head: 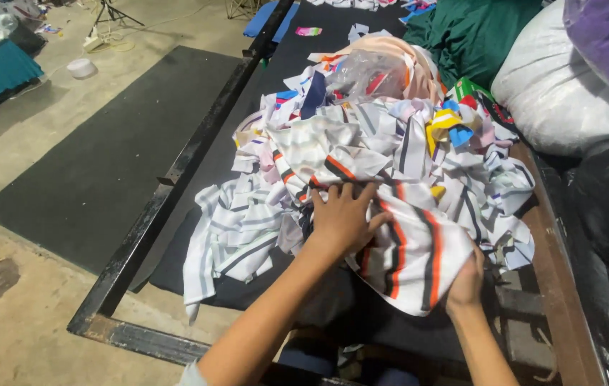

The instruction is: Sorting through a pile of fabric scraps to select and cut a specific piece using scissors.

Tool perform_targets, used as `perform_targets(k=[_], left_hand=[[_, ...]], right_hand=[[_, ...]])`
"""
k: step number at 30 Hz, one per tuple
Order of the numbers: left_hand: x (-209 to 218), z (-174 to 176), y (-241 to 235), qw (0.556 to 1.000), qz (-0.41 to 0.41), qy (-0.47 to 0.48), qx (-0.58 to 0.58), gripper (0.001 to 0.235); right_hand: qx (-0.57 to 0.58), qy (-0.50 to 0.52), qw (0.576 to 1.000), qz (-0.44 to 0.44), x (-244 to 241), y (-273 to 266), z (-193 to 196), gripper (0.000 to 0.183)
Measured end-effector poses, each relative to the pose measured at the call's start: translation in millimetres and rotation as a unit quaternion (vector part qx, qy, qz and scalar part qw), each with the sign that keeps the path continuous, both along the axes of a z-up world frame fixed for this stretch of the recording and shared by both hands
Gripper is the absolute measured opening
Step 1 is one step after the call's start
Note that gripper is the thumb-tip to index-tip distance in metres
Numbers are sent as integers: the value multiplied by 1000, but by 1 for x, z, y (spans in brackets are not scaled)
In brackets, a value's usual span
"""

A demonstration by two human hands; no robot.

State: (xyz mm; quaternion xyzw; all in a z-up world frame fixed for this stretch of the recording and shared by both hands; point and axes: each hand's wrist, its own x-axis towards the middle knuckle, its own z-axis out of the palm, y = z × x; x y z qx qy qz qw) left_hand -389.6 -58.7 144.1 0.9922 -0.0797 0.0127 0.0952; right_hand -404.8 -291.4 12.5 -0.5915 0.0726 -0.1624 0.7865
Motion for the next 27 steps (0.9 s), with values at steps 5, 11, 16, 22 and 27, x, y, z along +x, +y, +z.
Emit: perform_targets(k=[5, 11, 16, 22, 27], left_hand=[[24, -32, -21, 979, 49, -198, -10, 80], [21, 14, -21, 980, 75, -184, -12, 78], [35, 27, -15, 975, 125, 160, -91, 110], [86, -29, -15, 983, 40, -49, -172, 114], [127, -53, -10, 966, -54, -194, -164, 109]], right_hand=[[176, 32, 981, 78, -10, 5, 46, 48], [16, 83, 994, 68, -14, 23, 61, 41], [13, 133, 991, -30, -18, 27, 79, 37], [-85, 158, 983, -28, -15, 36, 62, 35], [-301, 137, 944, -7, -12, 37, 54, 44]])
